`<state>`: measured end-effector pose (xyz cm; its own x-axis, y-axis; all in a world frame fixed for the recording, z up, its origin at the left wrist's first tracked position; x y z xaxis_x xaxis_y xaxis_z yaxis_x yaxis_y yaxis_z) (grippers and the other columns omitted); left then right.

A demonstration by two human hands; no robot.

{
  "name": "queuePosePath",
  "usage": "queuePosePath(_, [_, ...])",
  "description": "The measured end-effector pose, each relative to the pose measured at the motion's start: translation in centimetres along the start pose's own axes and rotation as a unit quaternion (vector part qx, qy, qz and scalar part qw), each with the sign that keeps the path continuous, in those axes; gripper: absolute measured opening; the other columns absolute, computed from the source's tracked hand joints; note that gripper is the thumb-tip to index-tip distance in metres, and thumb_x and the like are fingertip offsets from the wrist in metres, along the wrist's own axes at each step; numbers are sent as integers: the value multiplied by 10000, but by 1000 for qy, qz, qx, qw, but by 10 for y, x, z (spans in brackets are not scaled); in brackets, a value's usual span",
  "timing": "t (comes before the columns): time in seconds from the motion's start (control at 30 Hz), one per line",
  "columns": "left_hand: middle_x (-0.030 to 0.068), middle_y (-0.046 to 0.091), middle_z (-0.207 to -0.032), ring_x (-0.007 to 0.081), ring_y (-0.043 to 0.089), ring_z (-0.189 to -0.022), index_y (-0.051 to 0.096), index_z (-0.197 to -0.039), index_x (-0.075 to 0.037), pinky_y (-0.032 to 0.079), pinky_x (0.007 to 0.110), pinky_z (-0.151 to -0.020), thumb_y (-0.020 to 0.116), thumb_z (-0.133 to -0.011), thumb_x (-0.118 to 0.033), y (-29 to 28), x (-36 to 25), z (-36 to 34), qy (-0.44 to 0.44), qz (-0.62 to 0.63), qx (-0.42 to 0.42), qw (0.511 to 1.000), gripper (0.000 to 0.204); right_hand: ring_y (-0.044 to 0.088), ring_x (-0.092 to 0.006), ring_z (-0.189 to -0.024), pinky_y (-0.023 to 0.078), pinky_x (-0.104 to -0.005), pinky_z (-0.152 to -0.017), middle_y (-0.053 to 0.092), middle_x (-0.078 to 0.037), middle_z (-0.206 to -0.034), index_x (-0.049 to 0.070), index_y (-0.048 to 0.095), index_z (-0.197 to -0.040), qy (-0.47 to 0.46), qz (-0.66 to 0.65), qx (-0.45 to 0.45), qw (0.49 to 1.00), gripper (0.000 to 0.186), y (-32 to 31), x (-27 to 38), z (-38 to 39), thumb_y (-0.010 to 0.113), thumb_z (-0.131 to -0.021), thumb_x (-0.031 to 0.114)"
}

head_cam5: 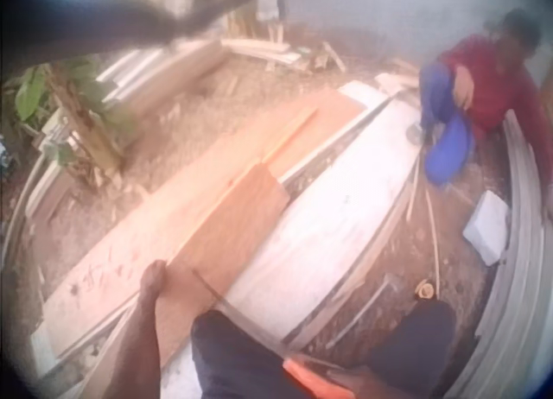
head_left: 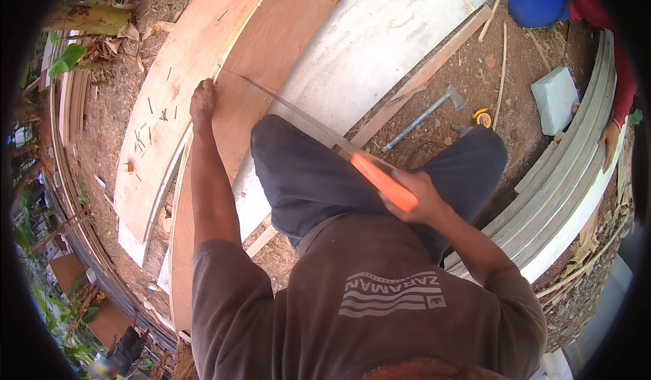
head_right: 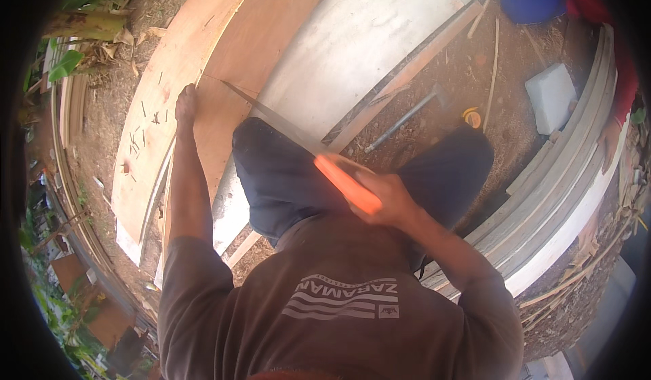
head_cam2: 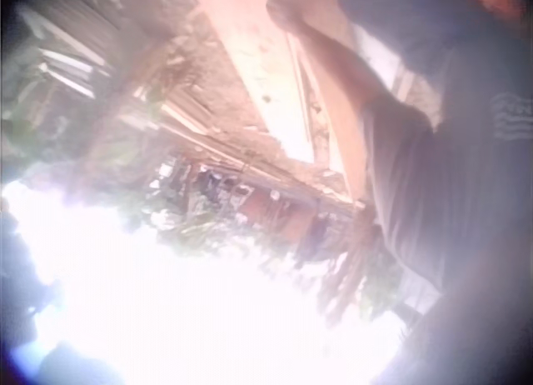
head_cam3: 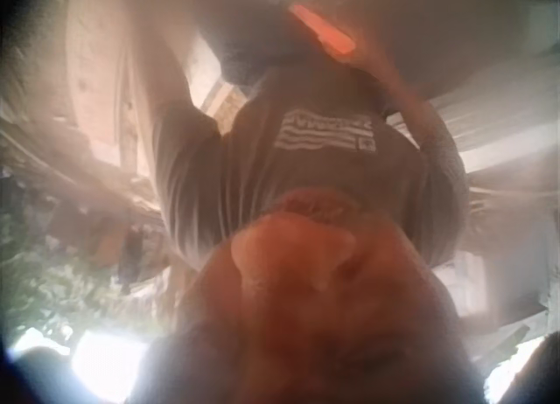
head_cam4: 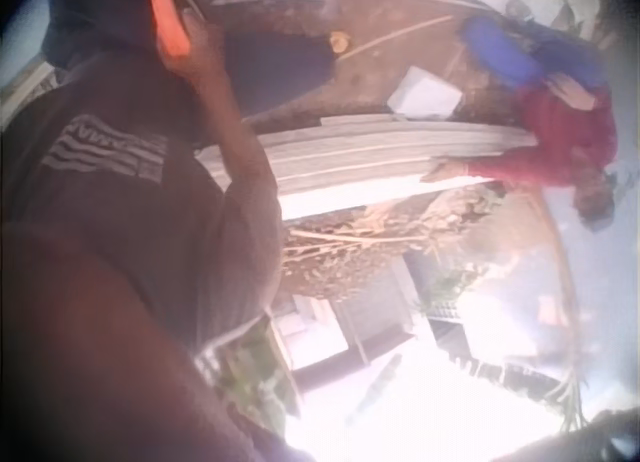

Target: The person measures a wooden plank with a tape measure and marks it with a pen. They then use a hand saw to cut the plank along the marked line. The person is sitting on the ground during the task.

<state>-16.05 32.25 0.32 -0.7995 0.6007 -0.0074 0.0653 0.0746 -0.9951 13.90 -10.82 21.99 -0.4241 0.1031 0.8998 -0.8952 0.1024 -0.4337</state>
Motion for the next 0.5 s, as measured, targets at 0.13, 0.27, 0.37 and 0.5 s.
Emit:
queuePosePath(0.13, [226,694,-921,455,687,-811,509,-1064,-102,568,553,-682,482,-1010,-198,8,12,-8,-36,-28,31,998,113,672,-335,-657,510,-401,-609,657,-190,-768,41,630,-1007,51,2,43,998,259,48,-58,-85,737,-866,230])
queuePosePath(0.27, [234,689,-939,456,687,-813,497,-1044,-89,572,544,-678,511,-998,-188,0,2,-11,-10,17,22,1000,110,652,-459,-828,506,-526,-707,684,-232,-865,56,593,-1037,-13,-17,70,997,333,72,-67,-61,739,-856,295])
queuePosePath(0.37, [233,689,-955,452,690,-831,487,-1021,-82,573,540,-680,531,-986,-175,-6,1,-3,-39,-25,43,998,109,667,-411,-747,520,-468,-659,675,-185,-828,45,630,-1007,0,-3,7,1000,294,33,-38,-13,769,-829,233])
queuePosePath(0.5, [238,686,-980,453,690,-867,494,-1023,-64,571,545,-691,537,-974,-151,-7,-5,-8,-60,-16,65,996,109,669,-347,-628,521,-402,-564,671,-145,-792,38,676,-1060,-61,6,-18,998,279,-23,12,5,767,-813,132])
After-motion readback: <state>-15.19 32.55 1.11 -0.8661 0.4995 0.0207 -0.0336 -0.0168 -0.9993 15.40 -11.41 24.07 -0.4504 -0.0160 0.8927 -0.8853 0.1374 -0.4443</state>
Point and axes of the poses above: each hand's wrist, its own z-axis away from the middle knuckle, its own y-axis out of the palm, x = y × z, the point moved 8 cm from there along -z, towards the middle knuckle
